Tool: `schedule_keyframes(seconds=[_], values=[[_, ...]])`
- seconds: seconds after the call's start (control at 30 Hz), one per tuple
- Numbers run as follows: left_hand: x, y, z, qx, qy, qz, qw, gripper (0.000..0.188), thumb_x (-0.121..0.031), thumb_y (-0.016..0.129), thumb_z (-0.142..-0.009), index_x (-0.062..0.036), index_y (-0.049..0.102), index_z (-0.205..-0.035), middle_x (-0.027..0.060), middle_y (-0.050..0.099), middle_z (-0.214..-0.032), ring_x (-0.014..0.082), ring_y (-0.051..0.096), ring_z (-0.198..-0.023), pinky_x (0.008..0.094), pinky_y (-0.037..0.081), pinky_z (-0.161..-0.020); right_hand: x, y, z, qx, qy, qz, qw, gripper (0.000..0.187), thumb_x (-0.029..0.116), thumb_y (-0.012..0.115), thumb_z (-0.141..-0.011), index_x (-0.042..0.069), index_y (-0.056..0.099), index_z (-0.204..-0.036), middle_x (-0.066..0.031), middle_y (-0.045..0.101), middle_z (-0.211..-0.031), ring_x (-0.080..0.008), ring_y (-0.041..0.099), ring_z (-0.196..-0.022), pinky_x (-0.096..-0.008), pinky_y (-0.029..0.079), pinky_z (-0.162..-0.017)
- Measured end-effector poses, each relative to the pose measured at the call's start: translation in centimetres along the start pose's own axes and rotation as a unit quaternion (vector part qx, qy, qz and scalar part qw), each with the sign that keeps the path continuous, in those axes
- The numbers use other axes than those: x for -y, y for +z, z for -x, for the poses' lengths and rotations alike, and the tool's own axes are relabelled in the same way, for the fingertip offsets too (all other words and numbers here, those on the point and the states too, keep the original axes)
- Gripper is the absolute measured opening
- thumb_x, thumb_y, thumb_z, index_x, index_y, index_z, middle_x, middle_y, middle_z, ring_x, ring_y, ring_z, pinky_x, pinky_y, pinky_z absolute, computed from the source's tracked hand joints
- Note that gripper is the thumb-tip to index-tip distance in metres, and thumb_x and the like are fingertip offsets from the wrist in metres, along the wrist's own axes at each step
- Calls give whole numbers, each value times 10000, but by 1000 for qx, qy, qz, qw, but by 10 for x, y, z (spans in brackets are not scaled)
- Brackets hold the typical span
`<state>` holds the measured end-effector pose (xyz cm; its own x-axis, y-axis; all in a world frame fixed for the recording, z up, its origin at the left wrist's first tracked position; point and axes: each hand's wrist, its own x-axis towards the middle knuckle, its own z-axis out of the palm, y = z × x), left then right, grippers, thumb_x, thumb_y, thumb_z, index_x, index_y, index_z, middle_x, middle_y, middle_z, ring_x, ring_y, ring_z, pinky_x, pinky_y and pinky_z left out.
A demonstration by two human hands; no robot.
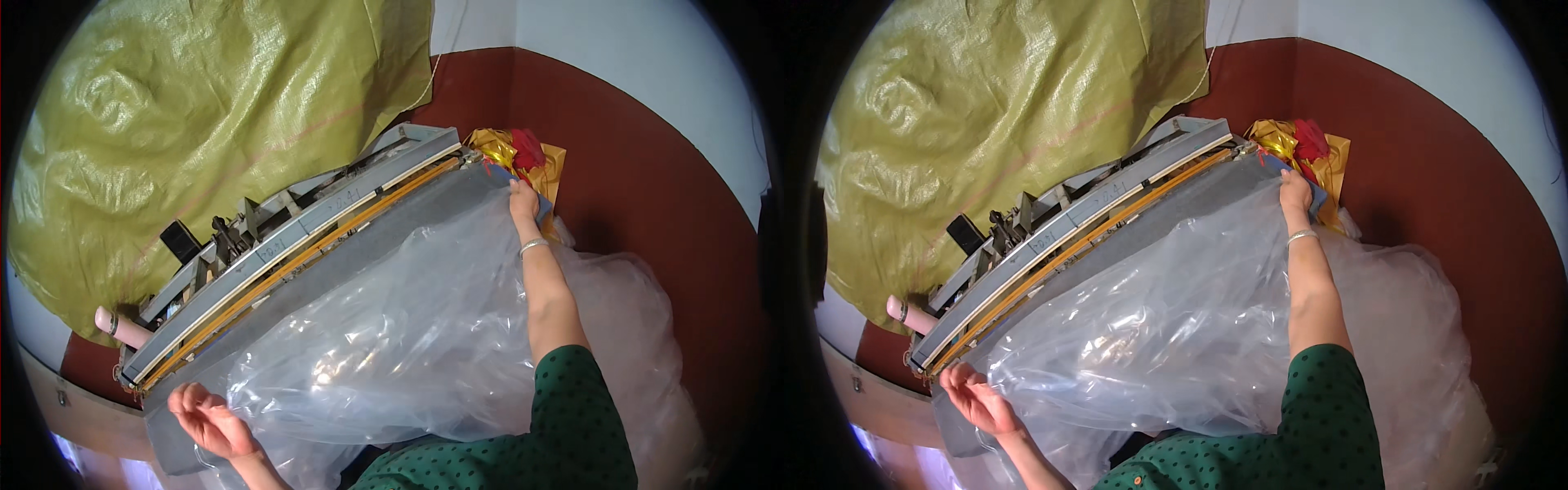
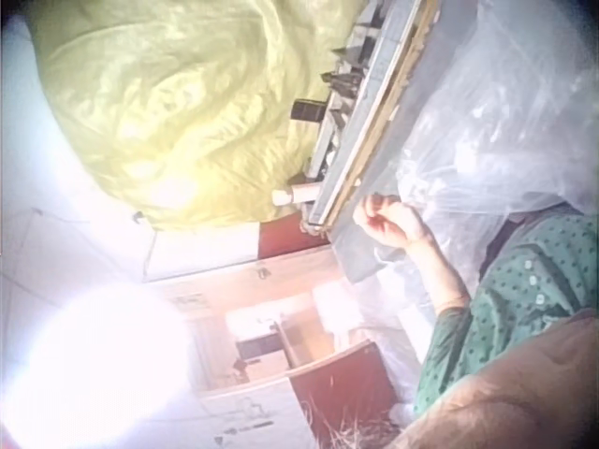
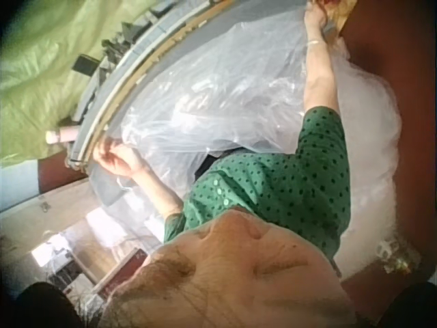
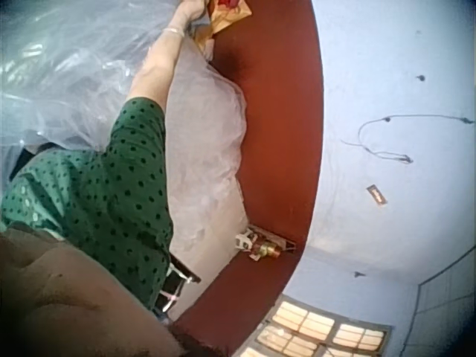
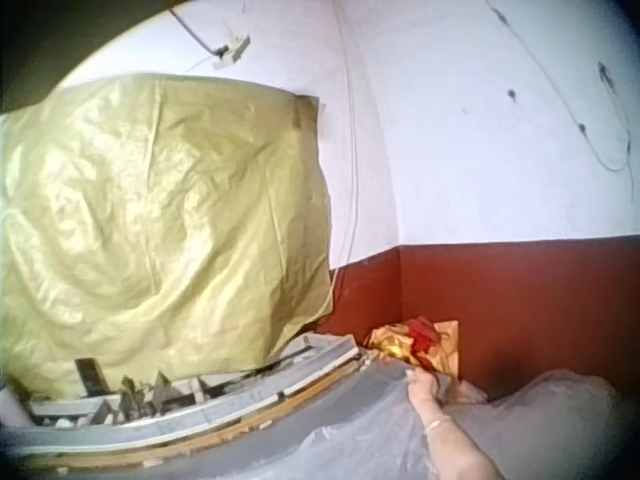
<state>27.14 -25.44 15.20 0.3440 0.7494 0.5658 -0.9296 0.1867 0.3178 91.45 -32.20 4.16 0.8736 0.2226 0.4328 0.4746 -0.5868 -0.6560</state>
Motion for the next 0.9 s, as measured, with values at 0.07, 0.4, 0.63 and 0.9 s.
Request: schedule_keyframes(seconds=[0.07,0.4,0.63,0.9], values=[[25,39,15,-177,75,-236,952,364,-154,569,-789,-86,536,-1145,96,533,-1127,177,519,-1021,310,435,-850,-3,-1,-3,-9,-3,7,1000,358,368,449,-886,33,572,-857,-236,597,-872,-422,552,-865,-490,422,-729],[105,-76,192,123,-594,-444,659,373,-238,499,-861,-51,524,-1183,133,522,-1194,260,484,-1106,366,389,-934,13,8,1,9,6,35,999,396,422,441,-872,53,580,-902,-217,605,-924,-411,552,-905,-473,431,-757],[-64,8,57,-457,81,-404,788,152,-193,485,-891,-100,564,-981,-31,486,-680,92,503,-612,220,426,-556,-30,18,-16,-18,-38,-7,999,364,416,449,-877,88,605,-876,-197,608,-900,-400,560,-865,-458,433,-728],[-80,-10,149,-376,23,-513,771,632,-272,503,-800,-71,290,-1360,76,413,-1290,194,480,-1055,337,422,-887,-31,26,-18,-13,-95,23,995,369,390,418,-905,73,602,-941,-195,605,-953,-385,554,-910,-438,430,-745]])
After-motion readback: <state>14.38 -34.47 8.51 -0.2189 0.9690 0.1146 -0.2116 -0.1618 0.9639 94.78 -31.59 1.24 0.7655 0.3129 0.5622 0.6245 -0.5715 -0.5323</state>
